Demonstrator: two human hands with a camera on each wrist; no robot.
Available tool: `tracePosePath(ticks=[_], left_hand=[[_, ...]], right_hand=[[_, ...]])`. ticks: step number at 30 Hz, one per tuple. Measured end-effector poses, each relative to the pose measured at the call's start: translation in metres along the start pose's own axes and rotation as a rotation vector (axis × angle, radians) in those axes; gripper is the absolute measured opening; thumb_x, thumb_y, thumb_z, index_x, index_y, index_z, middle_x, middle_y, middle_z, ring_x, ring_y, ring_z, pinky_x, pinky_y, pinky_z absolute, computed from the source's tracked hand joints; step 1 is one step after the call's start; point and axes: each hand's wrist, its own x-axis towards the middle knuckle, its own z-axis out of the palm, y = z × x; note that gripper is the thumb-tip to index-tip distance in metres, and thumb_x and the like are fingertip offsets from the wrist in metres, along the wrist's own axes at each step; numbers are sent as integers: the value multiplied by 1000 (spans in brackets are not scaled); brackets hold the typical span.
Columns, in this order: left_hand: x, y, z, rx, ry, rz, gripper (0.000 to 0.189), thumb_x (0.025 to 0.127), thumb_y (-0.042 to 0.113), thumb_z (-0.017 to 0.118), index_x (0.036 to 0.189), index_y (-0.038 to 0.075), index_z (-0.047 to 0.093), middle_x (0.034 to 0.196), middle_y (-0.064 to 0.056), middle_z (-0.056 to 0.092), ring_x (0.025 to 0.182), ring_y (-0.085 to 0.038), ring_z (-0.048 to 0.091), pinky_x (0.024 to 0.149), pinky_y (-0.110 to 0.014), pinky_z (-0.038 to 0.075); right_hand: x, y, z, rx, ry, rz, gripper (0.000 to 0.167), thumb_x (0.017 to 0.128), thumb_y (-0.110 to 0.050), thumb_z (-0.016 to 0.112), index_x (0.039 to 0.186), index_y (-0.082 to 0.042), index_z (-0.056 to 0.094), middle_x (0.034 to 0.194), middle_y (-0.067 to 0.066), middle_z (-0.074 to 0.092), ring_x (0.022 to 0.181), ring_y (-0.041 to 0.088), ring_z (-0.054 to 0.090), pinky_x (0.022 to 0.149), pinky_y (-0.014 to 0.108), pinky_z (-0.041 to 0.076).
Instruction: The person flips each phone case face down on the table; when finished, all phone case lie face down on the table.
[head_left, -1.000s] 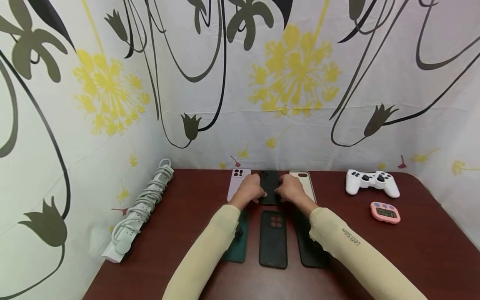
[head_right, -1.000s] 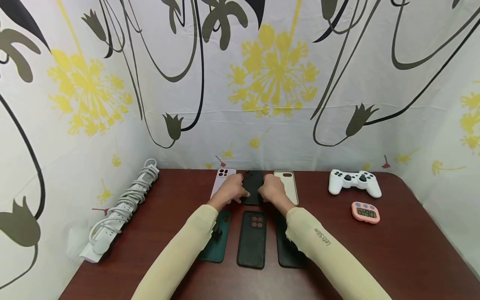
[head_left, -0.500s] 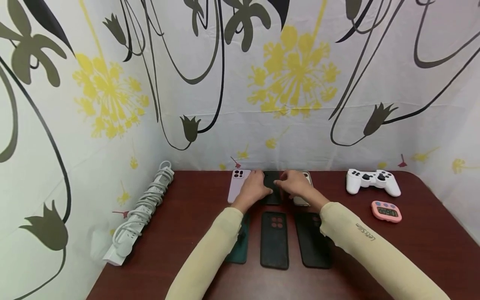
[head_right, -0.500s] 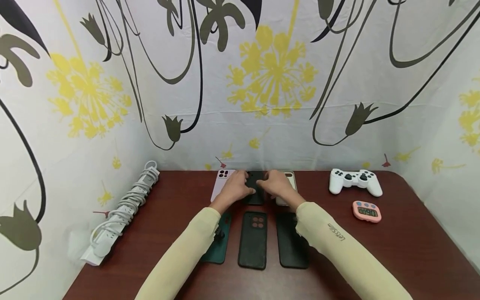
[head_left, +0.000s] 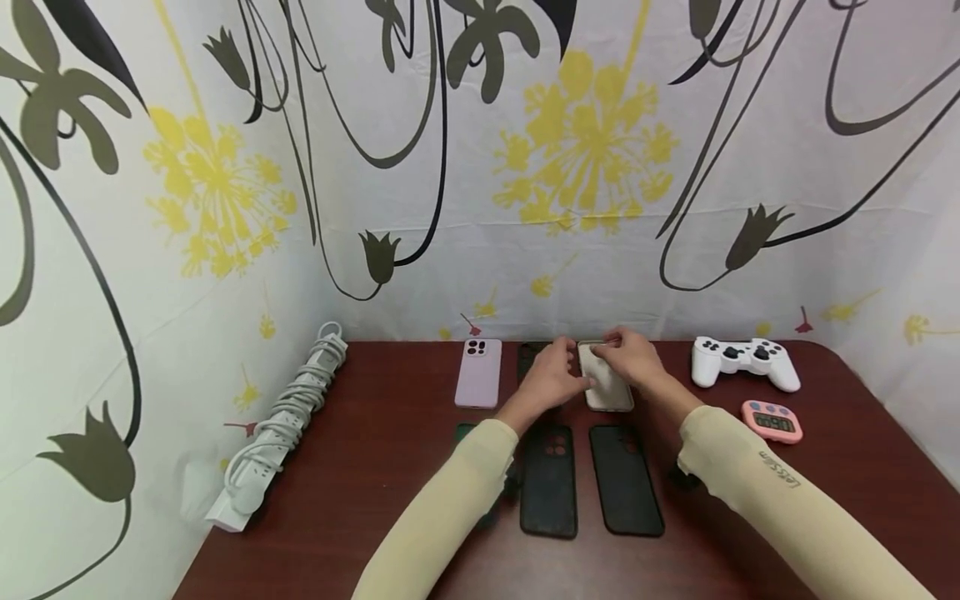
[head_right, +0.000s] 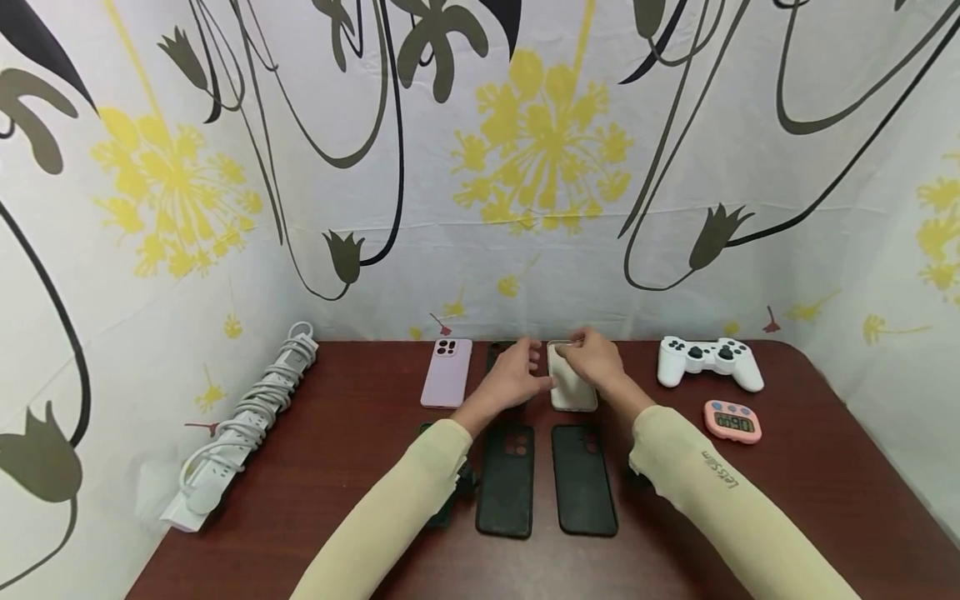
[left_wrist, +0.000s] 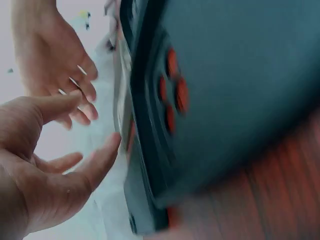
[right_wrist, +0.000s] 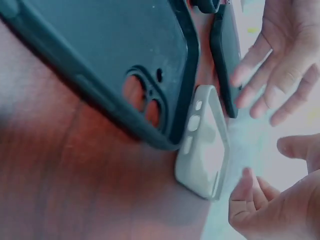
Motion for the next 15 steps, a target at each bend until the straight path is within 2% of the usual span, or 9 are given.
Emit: tracePosePath(ticks=[2, 5, 9, 12, 15], left_hand=[[-1, 5, 7, 4, 18, 2, 70, 95, 31, 81, 153, 12, 47, 144, -11, 60, 126, -24, 62, 95, -38, 57], [-2, 11, 14, -1, 11, -27, 78, 93, 34, 83, 157, 13, 42, 151, -12, 54, 130, -27, 59, 98, -41, 56], [-4, 15, 20, -44, -24, -82, 90, 91, 37, 85, 162, 16, 34, 162, -14, 43, 143, -30, 52, 111, -46, 52], [-4, 16, 22, -61, -32, -112, 95, 90, 38, 85, 165, 17, 29, 165, -15, 40, 148, -30, 48, 115, -49, 50], [-5, 17, 24, -64, -32, -139, 97, 90, 37, 86, 165, 18, 28, 165, -14, 41, 150, -30, 47, 115, -48, 49]], right_hand=[[-3, 6, -2, 75, -1, 39, 65, 107, -42, 56, 153, 3, 44, 145, 28, 58, 125, 42, 62, 94, 47, 56], [-6, 15, -4, 143, -13, 81, 68, 107, -43, 55, 155, 5, 40, 148, 29, 53, 125, 40, 61, 93, 44, 55], [-10, 23, -9, 183, -19, 99, 69, 108, -41, 54, 154, 7, 38, 153, 30, 46, 129, 40, 56, 99, 47, 55], [-13, 27, -11, 208, -30, 109, 69, 108, -38, 54, 155, 8, 36, 155, 31, 43, 133, 42, 54, 102, 50, 56], [-16, 30, -13, 225, -56, 128, 70, 107, -38, 55, 155, 9, 34, 155, 32, 41, 137, 42, 52, 100, 46, 59]])
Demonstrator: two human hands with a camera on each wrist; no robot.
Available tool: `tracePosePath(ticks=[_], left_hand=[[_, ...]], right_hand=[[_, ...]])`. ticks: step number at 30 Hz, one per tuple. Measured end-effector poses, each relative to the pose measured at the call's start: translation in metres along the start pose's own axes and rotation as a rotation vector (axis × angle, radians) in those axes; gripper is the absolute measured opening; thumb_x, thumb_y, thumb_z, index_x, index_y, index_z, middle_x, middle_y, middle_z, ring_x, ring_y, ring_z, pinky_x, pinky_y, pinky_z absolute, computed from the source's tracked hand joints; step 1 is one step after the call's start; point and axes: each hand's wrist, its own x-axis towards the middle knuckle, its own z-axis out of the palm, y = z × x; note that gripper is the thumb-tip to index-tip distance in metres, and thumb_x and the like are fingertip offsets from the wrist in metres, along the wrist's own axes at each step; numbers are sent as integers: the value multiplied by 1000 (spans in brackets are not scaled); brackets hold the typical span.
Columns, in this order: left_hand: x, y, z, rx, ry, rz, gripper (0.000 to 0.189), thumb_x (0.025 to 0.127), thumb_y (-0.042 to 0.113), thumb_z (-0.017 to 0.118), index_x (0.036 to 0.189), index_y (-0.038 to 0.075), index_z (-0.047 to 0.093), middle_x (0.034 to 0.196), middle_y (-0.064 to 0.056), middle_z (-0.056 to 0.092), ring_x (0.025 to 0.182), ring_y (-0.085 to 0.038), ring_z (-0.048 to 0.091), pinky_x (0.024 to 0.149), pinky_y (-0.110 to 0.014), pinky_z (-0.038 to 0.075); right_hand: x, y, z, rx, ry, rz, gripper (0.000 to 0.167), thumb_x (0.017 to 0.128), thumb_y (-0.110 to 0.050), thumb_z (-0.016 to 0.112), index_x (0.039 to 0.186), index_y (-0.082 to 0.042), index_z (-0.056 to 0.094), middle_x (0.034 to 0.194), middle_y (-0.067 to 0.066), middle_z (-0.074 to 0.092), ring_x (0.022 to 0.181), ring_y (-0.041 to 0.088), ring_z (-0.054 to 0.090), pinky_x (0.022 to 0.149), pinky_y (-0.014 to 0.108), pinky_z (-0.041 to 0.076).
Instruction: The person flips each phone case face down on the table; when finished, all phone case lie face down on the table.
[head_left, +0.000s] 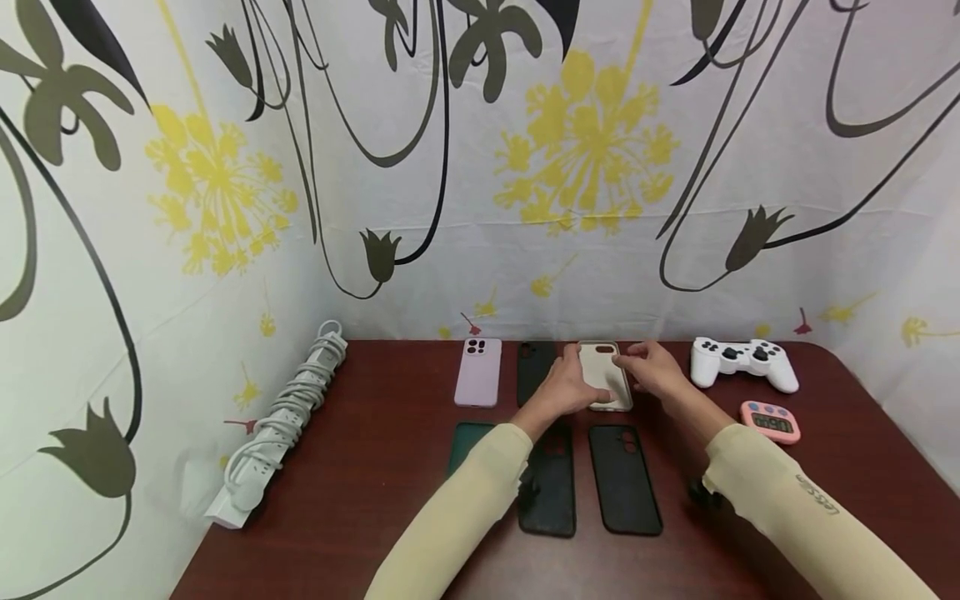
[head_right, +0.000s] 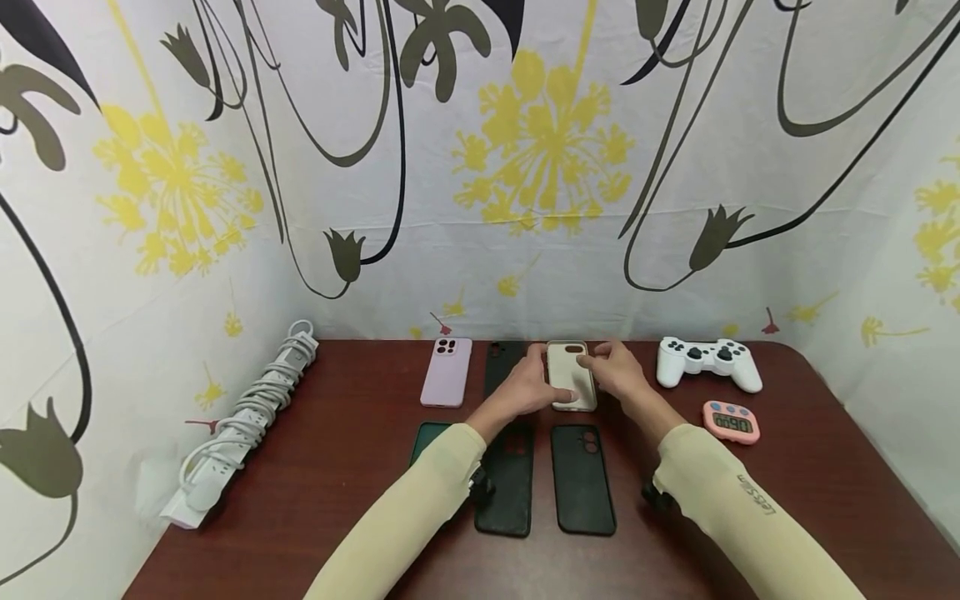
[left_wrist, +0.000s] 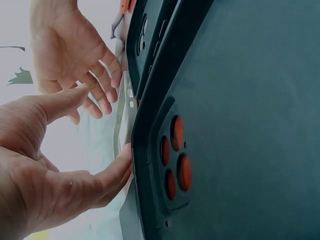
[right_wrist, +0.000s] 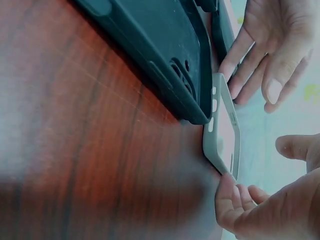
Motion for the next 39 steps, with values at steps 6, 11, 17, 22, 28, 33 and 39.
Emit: tracePosePath(ticks=[6, 11, 17, 22, 28, 33, 39], left_hand=[[-1, 2, 3, 16, -2, -38, 97, 89, 41, 86, 164, 17, 29, 160, -14, 47, 144, -30, 53, 112, -47, 51], [-1, 4, 4, 6, -7, -41, 98, 89, 40, 86, 165, 15, 28, 160, -16, 46, 145, -30, 52, 112, -47, 51], [0, 3, 5, -10, -15, -39, 93, 89, 39, 86, 162, 16, 32, 159, -15, 46, 147, -32, 47, 113, -48, 50], [0, 5, 5, -51, -21, -58, 91, 90, 36, 86, 162, 17, 33, 161, -15, 43, 149, -32, 46, 113, -50, 49], [1, 7, 6, -124, -23, -78, 92, 94, 27, 83, 165, 21, 25, 167, -13, 37, 155, -30, 39, 118, -50, 46], [0, 6, 6, -286, -9, -91, 90, 98, 15, 76, 165, 21, 16, 168, -18, 35, 148, -33, 47, 110, -48, 49], [3, 3, -1, -361, -65, -65, 82, 97, -7, 53, 164, 20, 15, 169, -20, 27, 96, -27, 55, 58, -36, 30]], right_hand=[[-8, 2, 4, 26, -15, 10, 73, 108, -38, 55, 157, 9, 30, 157, 32, 38, 142, 42, 49, 101, 44, 61], [-13, 3, 6, -1, -28, -24, 75, 108, -40, 53, 159, 9, 28, 159, 33, 37, 142, 45, 48, 110, 53, 54], [-15, 4, 9, -34, -26, -37, 73, 109, -40, 52, 159, 8, 29, 157, 34, 40, 135, 44, 53, 108, 53, 53], [-13, 8, 11, -8, -18, -30, 71, 110, -38, 51, 160, 8, 29, 158, 34, 42, 141, 43, 52, 109, 51, 54], [-12, 9, 10, 14, -19, -20, 72, 111, -39, 51, 160, 8, 28, 159, 34, 40, 143, 44, 51, 110, 51, 55], [-11, 8, 9, 14, -19, -9, 71, 111, -39, 50, 160, 8, 29, 159, 33, 39, 143, 43, 50, 110, 51, 55], [-9, 8, 9, 22, -5, -10, 71, 111, -41, 49, 159, 8, 30, 159, 32, 40, 143, 43, 51, 107, 48, 57]])
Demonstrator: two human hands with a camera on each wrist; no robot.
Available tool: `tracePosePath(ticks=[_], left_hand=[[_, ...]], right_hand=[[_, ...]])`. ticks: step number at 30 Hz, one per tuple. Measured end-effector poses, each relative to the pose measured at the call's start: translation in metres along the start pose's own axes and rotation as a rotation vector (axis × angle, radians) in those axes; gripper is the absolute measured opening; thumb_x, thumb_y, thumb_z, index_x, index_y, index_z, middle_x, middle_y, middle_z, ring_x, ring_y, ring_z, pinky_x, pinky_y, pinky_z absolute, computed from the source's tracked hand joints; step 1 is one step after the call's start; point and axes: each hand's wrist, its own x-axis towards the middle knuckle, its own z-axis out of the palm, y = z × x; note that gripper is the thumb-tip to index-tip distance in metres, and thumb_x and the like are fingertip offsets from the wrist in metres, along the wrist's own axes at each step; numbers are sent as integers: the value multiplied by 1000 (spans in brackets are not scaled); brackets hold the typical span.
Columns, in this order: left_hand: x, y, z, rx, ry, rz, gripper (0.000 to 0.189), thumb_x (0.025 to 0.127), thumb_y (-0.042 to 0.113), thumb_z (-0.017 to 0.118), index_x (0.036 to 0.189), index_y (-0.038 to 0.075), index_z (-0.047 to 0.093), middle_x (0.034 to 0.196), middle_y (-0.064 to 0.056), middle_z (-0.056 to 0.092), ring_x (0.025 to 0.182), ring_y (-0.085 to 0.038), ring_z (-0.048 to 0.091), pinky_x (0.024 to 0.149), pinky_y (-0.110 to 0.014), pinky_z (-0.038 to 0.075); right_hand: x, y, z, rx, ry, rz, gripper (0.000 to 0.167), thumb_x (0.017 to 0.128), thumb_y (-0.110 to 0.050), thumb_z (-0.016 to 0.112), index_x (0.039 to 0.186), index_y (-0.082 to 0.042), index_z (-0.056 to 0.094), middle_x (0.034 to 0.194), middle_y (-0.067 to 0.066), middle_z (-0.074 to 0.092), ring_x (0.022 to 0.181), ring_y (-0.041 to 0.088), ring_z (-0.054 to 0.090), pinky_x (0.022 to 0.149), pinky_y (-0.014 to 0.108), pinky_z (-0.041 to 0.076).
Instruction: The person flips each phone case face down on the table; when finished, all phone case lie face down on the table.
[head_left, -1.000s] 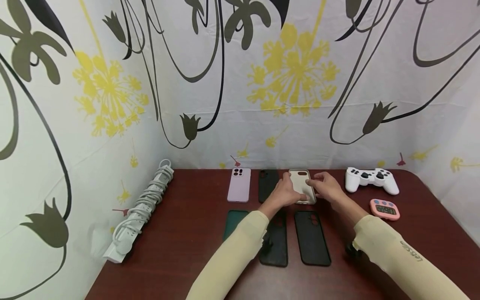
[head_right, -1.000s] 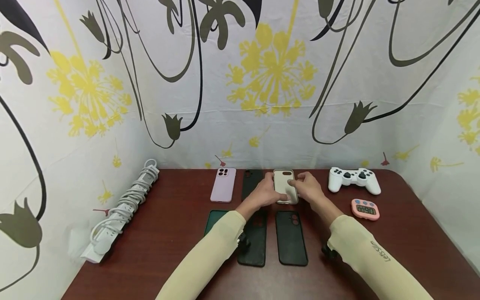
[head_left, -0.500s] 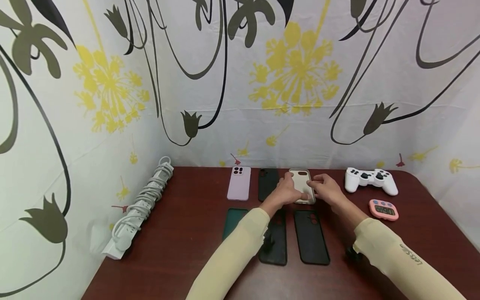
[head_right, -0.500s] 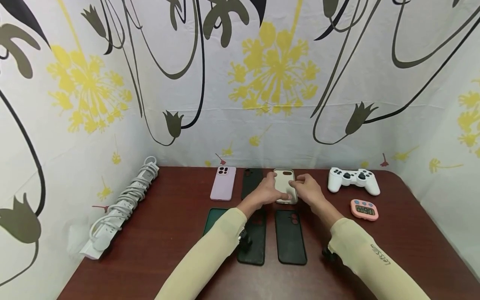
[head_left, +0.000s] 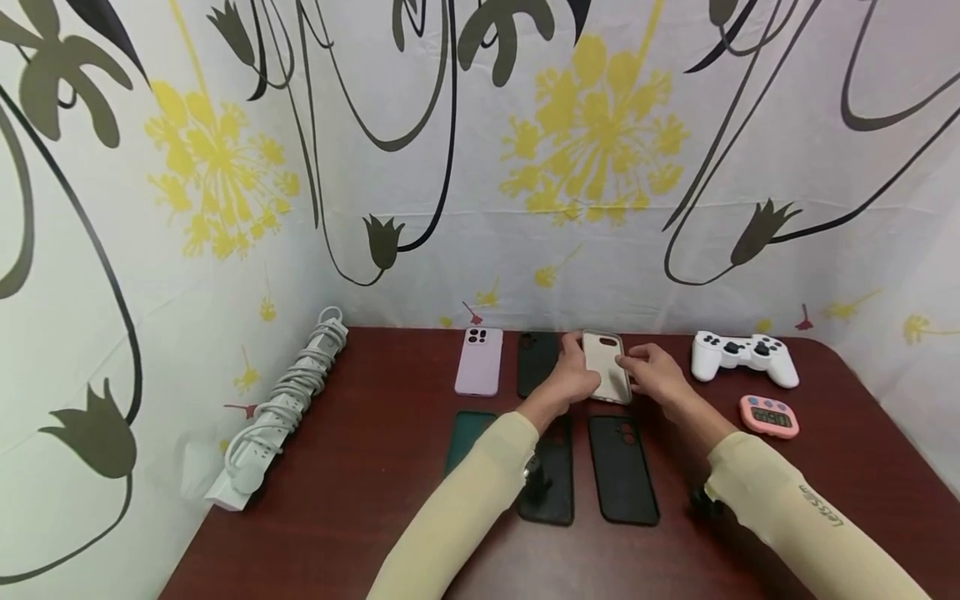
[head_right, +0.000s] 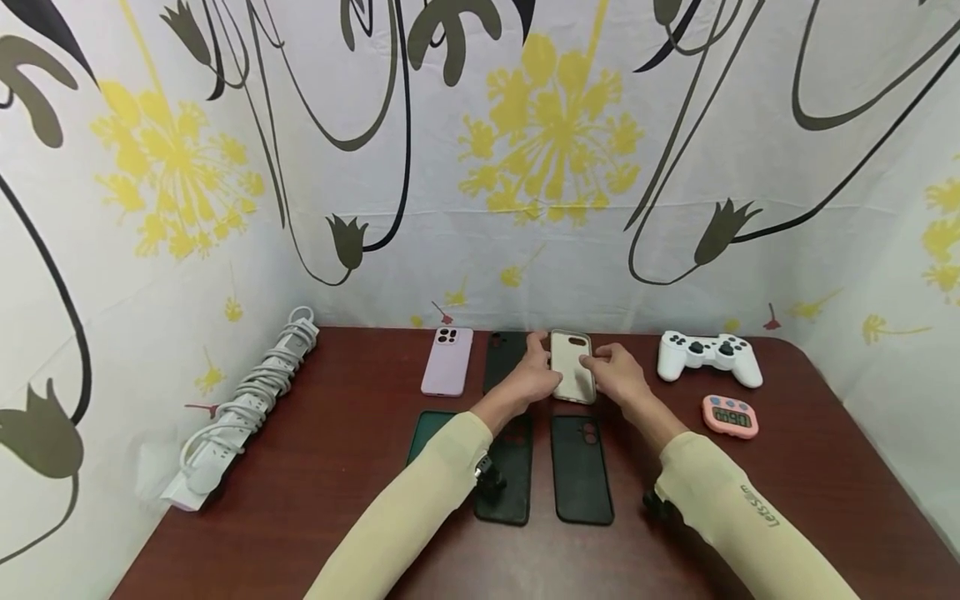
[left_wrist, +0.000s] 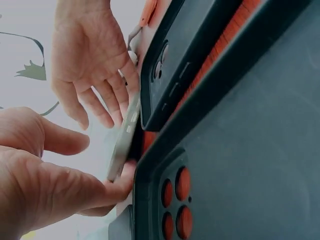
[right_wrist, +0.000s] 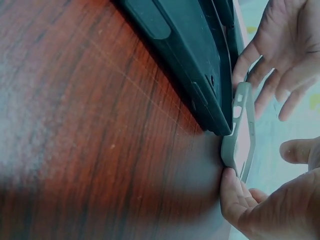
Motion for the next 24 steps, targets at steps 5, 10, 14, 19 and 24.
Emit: tracePosePath(ticks=[5, 10, 14, 19, 24], left_hand=[[2, -2, -6, -4, 34, 59, 81, 93, -15, 50, 162, 21, 26, 160, -13, 39, 125, -26, 52, 53, -34, 27], [0, -3, -6, -89, 108, 86, 80, 97, -13, 54, 162, 25, 29, 154, -10, 49, 124, -27, 61, 60, -32, 37], [-1, -3, -3, -187, 149, 78, 81, 99, -6, 63, 163, 27, 25, 152, -10, 57, 119, -28, 68, 69, -33, 44], [-1, -2, 0, -275, 162, 52, 78, 98, -3, 68, 161, 21, 29, 144, -13, 65, 104, -27, 73, 80, -37, 55], [-3, 0, 0, -299, 134, 29, 73, 98, -3, 68, 159, 16, 34, 143, -14, 65, 112, -29, 73, 96, -48, 60]], right_hand=[[2, -7, 2, 20, 10, -7, 69, 111, -38, 50, 159, 8, 31, 156, 32, 44, 139, 44, 54, 102, 43, 60], [3, -12, 5, -8, 12, 0, 69, 110, -40, 51, 159, 6, 34, 155, 30, 46, 137, 43, 57, 98, 41, 62], [2, -13, 6, 5, 19, 14, 70, 110, -41, 52, 158, 6, 34, 152, 31, 48, 134, 41, 60, 93, 38, 64], [2, -11, 6, 34, 11, 26, 78, 109, -47, 51, 160, 7, 27, 153, 33, 48, 134, 41, 61, 91, 37, 65], [2, -11, 6, 45, 8, 29, 85, 107, -54, 50, 162, 6, 24, 154, 32, 47, 133, 40, 61, 93, 39, 65]])
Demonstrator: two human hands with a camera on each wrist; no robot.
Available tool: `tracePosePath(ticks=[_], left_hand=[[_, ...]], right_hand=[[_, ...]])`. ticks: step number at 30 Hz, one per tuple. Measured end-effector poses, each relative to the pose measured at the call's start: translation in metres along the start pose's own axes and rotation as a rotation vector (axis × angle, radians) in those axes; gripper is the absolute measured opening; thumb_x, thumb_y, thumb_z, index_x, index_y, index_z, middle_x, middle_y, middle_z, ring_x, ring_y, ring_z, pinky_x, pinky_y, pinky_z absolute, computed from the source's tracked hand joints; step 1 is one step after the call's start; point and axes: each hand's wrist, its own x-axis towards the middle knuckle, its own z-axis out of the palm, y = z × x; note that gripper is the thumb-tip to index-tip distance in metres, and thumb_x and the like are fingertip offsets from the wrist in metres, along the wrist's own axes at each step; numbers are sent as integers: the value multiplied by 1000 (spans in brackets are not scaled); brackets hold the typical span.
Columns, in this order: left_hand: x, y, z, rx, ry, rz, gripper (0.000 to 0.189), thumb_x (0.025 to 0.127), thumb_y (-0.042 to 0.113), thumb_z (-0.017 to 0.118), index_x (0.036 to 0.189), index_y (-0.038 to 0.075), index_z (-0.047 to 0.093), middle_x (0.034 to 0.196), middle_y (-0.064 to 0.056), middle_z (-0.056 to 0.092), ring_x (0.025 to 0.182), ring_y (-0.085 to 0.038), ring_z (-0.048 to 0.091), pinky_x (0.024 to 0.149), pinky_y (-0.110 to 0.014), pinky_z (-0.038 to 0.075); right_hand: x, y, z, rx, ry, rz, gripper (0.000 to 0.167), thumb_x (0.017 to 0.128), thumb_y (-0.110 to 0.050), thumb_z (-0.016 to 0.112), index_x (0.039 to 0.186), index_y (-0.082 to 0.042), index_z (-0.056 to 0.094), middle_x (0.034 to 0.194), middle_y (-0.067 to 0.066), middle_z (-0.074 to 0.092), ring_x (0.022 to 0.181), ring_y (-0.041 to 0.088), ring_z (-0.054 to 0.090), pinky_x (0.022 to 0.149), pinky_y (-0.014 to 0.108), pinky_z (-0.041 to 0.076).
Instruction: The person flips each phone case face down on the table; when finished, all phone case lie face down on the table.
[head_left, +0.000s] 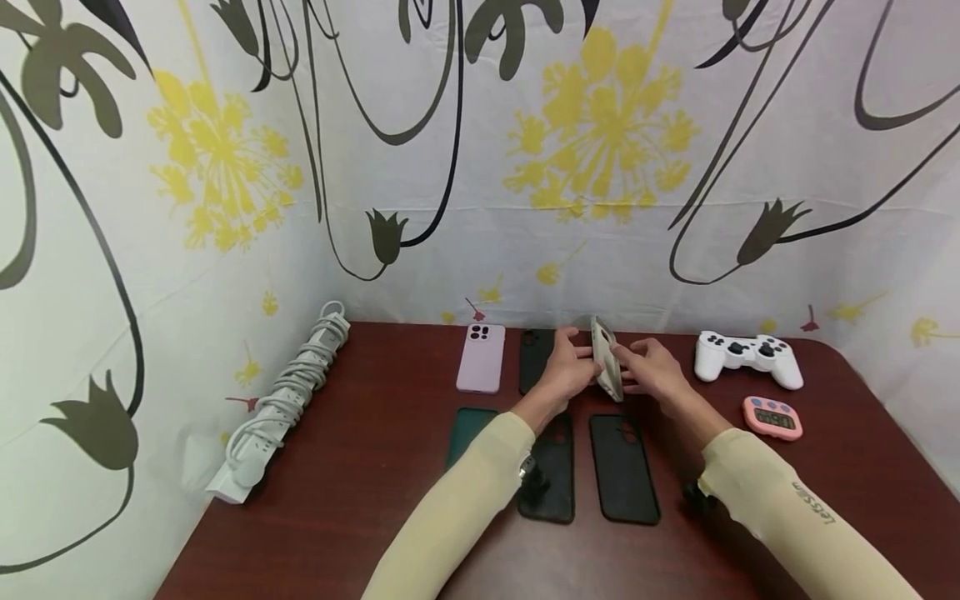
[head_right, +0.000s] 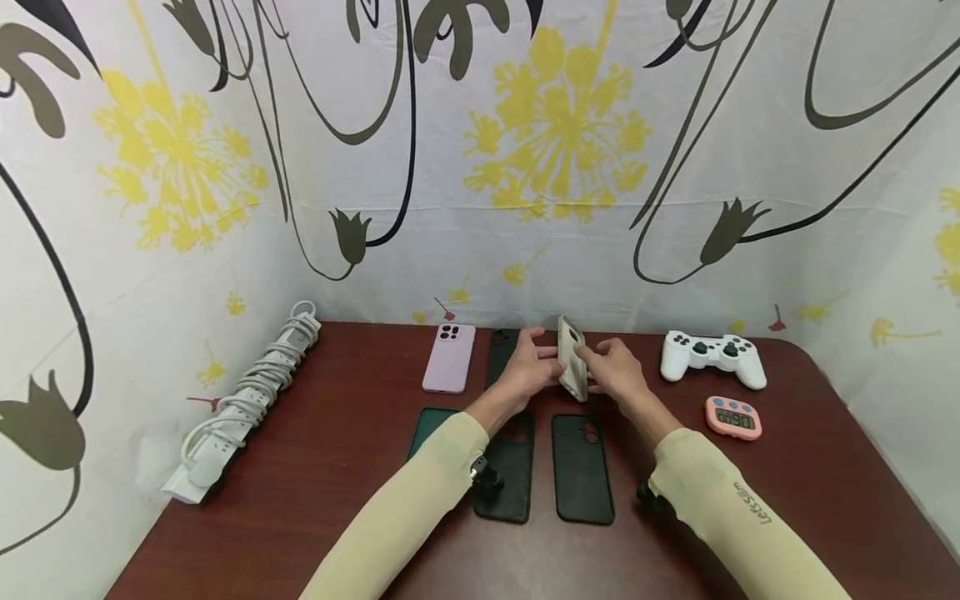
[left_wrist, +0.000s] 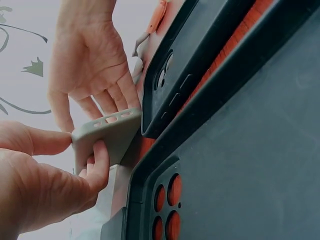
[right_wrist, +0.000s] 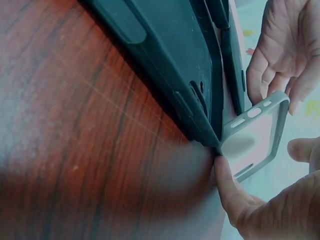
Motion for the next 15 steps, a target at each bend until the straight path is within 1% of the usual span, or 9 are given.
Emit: tracePosePath(ticks=[2, 6, 9, 15], left_hand=[[-1, 0, -1, -12, -21, -14, 71, 99, -2, 68, 160, 14, 35, 146, -15, 62, 115, -31, 72, 98, -51, 60], [0, -1, -1, -85, -104, -30, 69, 101, -1, 66, 161, 11, 36, 154, -17, 54, 122, -37, 69, 95, -58, 61], [0, -2, -2, -132, -159, -31, 65, 102, 0, 65, 161, 9, 38, 157, -19, 50, 126, -40, 66, 94, -60, 61], [2, -6, -6, -166, -190, -28, 62, 100, 0, 69, 157, 12, 46, 151, -18, 53, 121, -39, 69, 92, -60, 62]], right_hand=[[0, -1, 0, -12, -4, 2, 88, 106, -58, 51, 162, 5, 25, 153, 31, 48, 133, 40, 61, 92, 39, 65], [-1, -2, -1, -77, -14, 7, 94, 103, -66, 52, 161, 4, 28, 151, 31, 49, 134, 41, 59, 91, 39, 65], [-2, -2, -2, -112, -26, 11, 97, 102, -68, 51, 162, 4, 28, 151, 32, 48, 135, 41, 58, 91, 40, 65], [2, -5, -2, -119, -94, -8, 100, 102, -68, 53, 164, 5, 23, 156, 34, 44, 139, 44, 56, 96, 45, 63]])
